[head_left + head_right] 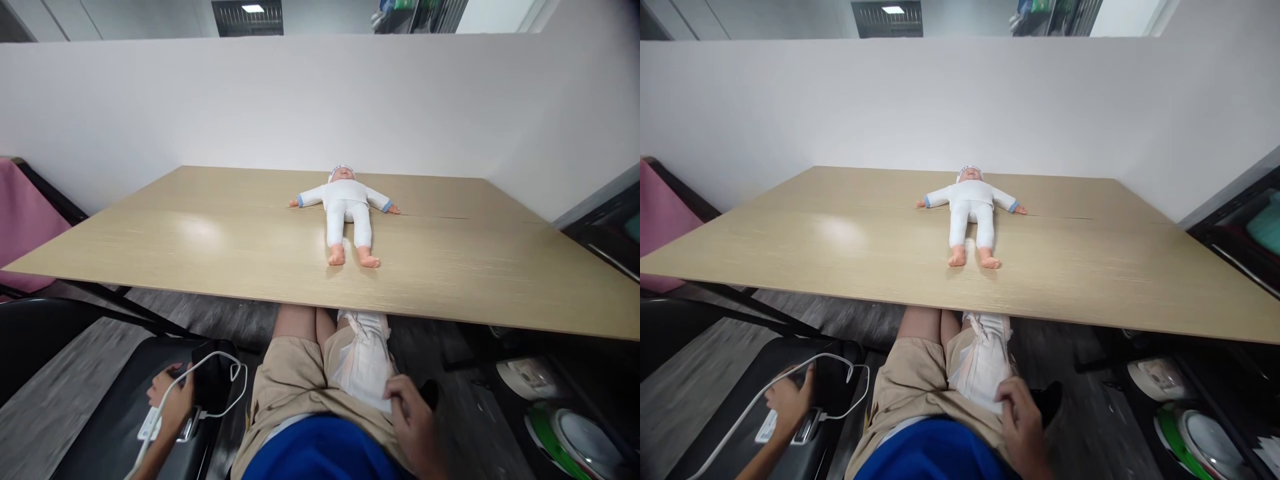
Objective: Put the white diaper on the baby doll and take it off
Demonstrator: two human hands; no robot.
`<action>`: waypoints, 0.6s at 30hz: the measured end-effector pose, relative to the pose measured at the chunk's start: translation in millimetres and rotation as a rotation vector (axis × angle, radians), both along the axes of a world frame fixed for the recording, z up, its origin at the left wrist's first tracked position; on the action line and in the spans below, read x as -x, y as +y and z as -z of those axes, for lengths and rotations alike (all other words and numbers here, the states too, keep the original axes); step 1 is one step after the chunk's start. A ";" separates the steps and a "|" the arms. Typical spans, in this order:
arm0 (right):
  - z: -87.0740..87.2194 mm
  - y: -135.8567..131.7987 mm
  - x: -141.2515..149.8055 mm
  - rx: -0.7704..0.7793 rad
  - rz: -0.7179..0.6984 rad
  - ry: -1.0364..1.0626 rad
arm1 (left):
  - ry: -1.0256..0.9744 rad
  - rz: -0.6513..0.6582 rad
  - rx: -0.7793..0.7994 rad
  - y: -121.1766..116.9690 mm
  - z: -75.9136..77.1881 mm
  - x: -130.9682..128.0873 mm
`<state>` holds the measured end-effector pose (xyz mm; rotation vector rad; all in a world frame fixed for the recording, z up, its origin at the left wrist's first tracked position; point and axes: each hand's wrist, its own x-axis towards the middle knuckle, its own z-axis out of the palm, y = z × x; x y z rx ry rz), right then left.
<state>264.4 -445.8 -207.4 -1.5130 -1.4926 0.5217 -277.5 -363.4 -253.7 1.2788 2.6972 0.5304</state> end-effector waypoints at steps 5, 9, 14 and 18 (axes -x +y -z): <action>19.8 8.6 -49.6 0.215 0.377 -0.002 | -0.321 0.510 -0.210 -72.7 -15.8 -69.7; 32.2 24.5 -54.0 0.380 0.308 0.036 | -0.562 1.097 -0.130 -76.6 -33.6 -145.6; 42.8 33.3 -43.1 0.483 0.279 0.082 | -0.410 1.034 -0.134 -53.4 -20.9 -150.2; 48.4 31.6 -40.5 0.449 0.290 0.106 | -0.168 0.699 -0.008 -56.6 12.7 -64.9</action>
